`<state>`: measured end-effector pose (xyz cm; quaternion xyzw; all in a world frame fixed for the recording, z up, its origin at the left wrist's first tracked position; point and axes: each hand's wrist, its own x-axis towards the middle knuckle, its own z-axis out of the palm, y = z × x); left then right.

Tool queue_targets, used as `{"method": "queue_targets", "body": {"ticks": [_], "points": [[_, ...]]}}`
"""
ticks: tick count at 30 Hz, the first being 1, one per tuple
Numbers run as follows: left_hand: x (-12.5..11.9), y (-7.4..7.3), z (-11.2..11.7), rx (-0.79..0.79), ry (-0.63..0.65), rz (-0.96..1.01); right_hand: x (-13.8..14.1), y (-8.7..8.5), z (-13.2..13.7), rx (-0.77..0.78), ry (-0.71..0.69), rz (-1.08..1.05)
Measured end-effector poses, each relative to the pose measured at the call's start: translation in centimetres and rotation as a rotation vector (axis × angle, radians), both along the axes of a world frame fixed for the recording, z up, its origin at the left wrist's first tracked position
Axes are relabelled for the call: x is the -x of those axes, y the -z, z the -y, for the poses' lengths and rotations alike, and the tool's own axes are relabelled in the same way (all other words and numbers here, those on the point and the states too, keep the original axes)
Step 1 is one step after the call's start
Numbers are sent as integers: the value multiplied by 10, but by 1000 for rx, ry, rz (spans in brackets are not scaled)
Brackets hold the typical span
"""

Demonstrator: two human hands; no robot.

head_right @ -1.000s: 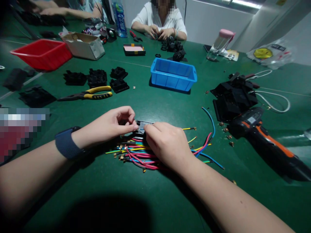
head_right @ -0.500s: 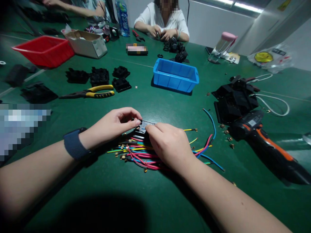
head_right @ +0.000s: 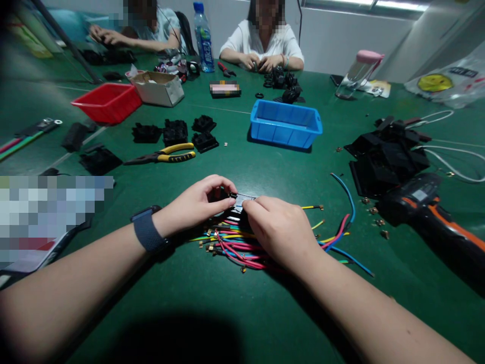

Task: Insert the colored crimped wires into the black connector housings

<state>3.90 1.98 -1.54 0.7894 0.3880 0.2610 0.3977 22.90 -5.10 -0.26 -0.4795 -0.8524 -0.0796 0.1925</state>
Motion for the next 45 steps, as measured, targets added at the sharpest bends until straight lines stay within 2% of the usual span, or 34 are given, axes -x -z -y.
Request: {"method": "queue_targets", "body": {"ticks": [3,9,22,34,45], "points": [[1,0,0,-38,-8,-30,-1,0,-1,12,-10,-3],[0,-1,0,36,26,-9,-1,0,-1,25,-8,-29],[4,-1,2,-80,55,-50,0,1,0,45,-24,-44],[7,-2,2,-65,101,-34,2,2,1,8,-21,-14],[8,-4,3,-75,89,-43,1,4,1,-6,-12,-17]]}}
